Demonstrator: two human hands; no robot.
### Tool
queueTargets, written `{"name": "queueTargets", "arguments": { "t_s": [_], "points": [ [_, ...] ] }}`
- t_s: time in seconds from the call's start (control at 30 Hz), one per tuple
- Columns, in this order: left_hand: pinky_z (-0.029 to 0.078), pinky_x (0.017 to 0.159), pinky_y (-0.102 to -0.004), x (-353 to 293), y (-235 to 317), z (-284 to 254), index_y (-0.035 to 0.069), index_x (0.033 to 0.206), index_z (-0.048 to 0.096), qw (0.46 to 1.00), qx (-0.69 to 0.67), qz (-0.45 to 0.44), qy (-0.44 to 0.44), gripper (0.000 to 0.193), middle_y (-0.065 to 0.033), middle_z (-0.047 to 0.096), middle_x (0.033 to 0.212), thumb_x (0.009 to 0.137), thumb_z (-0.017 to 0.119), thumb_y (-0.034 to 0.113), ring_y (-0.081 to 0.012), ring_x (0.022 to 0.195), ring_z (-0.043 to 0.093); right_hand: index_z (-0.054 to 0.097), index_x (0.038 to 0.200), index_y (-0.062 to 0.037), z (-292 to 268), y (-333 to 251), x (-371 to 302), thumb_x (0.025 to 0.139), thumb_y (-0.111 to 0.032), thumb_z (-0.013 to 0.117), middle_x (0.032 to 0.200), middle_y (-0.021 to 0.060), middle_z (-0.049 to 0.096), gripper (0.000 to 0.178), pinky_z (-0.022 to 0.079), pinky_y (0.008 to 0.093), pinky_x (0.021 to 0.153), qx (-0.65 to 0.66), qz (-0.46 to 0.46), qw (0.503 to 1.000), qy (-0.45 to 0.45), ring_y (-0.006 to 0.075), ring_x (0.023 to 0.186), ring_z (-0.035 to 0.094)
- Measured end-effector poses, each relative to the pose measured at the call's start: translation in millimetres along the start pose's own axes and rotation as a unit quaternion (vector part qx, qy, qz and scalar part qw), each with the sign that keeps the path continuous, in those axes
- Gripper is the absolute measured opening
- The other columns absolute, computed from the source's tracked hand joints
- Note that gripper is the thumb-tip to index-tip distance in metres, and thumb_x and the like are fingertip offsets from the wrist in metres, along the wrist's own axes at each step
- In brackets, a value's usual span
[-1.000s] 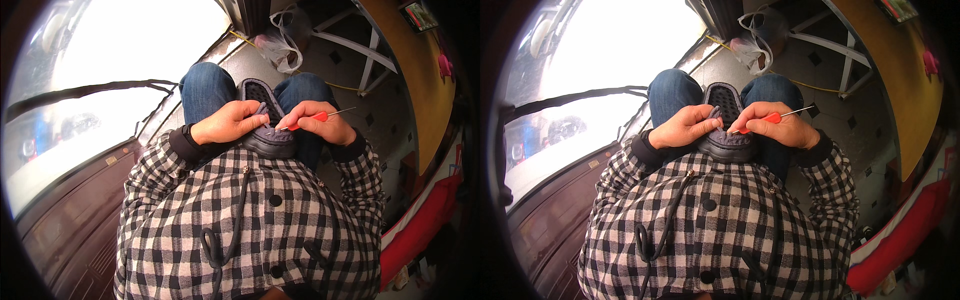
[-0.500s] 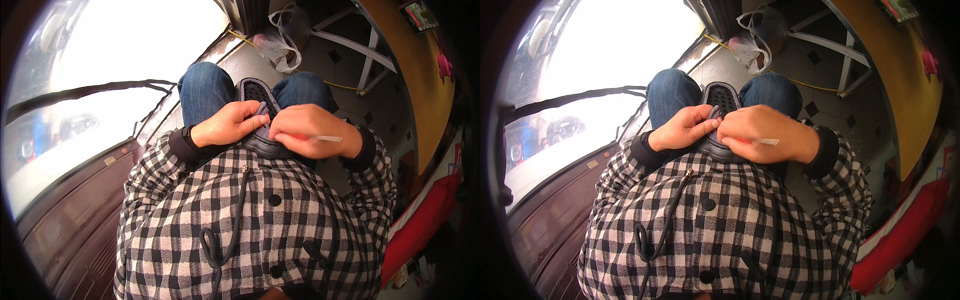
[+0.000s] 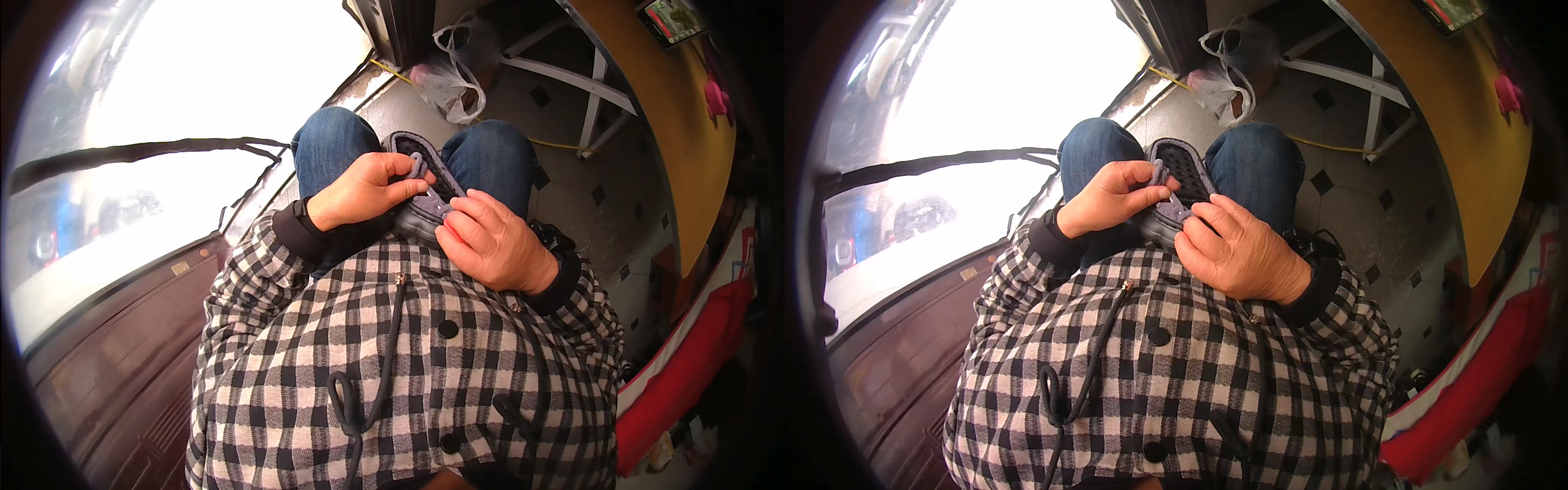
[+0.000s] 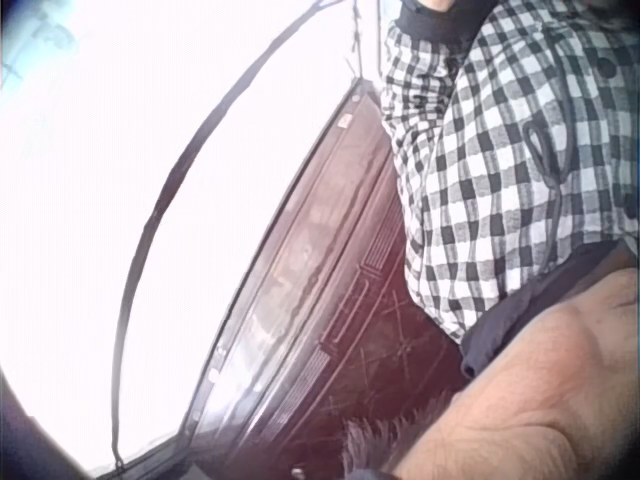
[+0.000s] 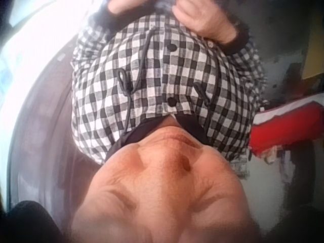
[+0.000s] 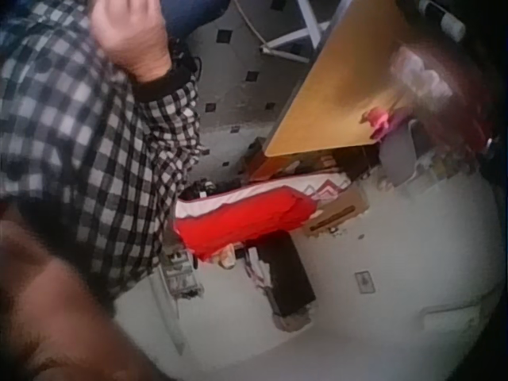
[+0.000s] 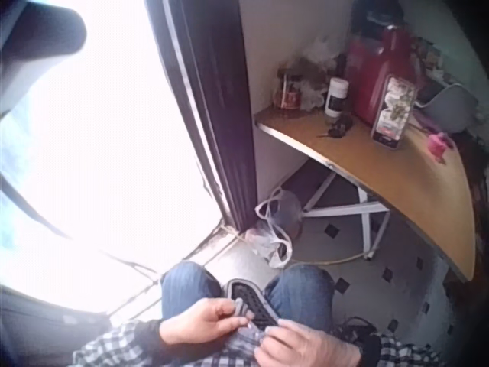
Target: The person holds a dark slip-on shoe on their lap and uses a red-handled screwdriver to pry and separate the upper fabric from the sole. They repeatedly insert the tool along the seam, lift the fabric, and adjust the shoe position while working on the same area.
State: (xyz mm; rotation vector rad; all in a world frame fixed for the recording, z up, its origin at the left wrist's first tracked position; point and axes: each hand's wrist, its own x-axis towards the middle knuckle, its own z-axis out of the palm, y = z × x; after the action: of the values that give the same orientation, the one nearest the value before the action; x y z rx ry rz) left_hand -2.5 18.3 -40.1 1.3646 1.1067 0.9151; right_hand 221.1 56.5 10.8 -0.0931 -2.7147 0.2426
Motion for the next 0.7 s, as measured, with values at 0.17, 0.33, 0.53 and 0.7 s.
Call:
{"name": "queueTargets", "arguments": {
  "t_s": [0.17, 0.33, 0.53, 0.7],
  "points": [
    [0.046, 0.062, -0.0307, 2, 3, 1, -0.004, 0.075, 0.053, 0.993, 0.114, 0.016, 0.026, 0.021, -0.0158, 0.061, 0.074, 0.087, 0.063, 0.011, -0.0225, 0.066, 0.059, 0.061, 0.090, -0.0001, 9, 2, -2, 0.072, -0.011, 0.060, 0.093, 0.0117, 0.057, 0.021, 0.052, 0.0377, 0.085, -0.017, -0.004, 0.999, 0.029, 0.0285, 0.096, 0.057],
    [0.040, 0.055, -0.0370, -3, 8, -5, -0.003, 0.076, 0.051, 0.988, 0.153, 0.014, 0.001, 0.024, -0.0205, 0.049, 0.067, 0.088, 0.061, 0.016, -0.0334, 0.060, 0.050, 0.061, 0.090, 0.0011, 11, -2, -4, 0.071, -0.010, 0.060, 0.094, 0.0124, 0.057, 0.021, 0.053, 0.0363, 0.082, 0.001, 0.036, 0.999, 0.038, 0.0298, 0.095, 0.058],
    [0.040, 0.057, -0.0376, -7, 7, -2, -0.002, 0.077, 0.046, 0.989, 0.146, 0.039, -0.003, 0.023, -0.0205, 0.048, 0.069, 0.090, 0.058, 0.013, -0.0349, 0.063, 0.049, 0.062, 0.090, -0.0011, 4, 3, 1, 0.071, -0.008, 0.060, 0.093, 0.0095, 0.059, 0.021, 0.051, 0.0338, 0.078, 0.086, 0.093, 0.991, 0.046, 0.0265, 0.092, 0.059],
    [0.041, 0.058, -0.0306, -10, 5, 3, -0.003, 0.088, 0.053, 0.990, 0.131, 0.055, -0.013, 0.020, -0.0131, 0.050, 0.071, 0.093, 0.055, 0.016, -0.0183, 0.062, 0.047, 0.063, 0.093, -0.0041, -16, 21, 4, 0.075, -0.002, 0.067, 0.093, 0.0090, 0.062, 0.018, 0.050, 0.0340, 0.072, 0.225, 0.133, 0.965, -0.021, 0.0262, 0.085, 0.062]
  ]
}}
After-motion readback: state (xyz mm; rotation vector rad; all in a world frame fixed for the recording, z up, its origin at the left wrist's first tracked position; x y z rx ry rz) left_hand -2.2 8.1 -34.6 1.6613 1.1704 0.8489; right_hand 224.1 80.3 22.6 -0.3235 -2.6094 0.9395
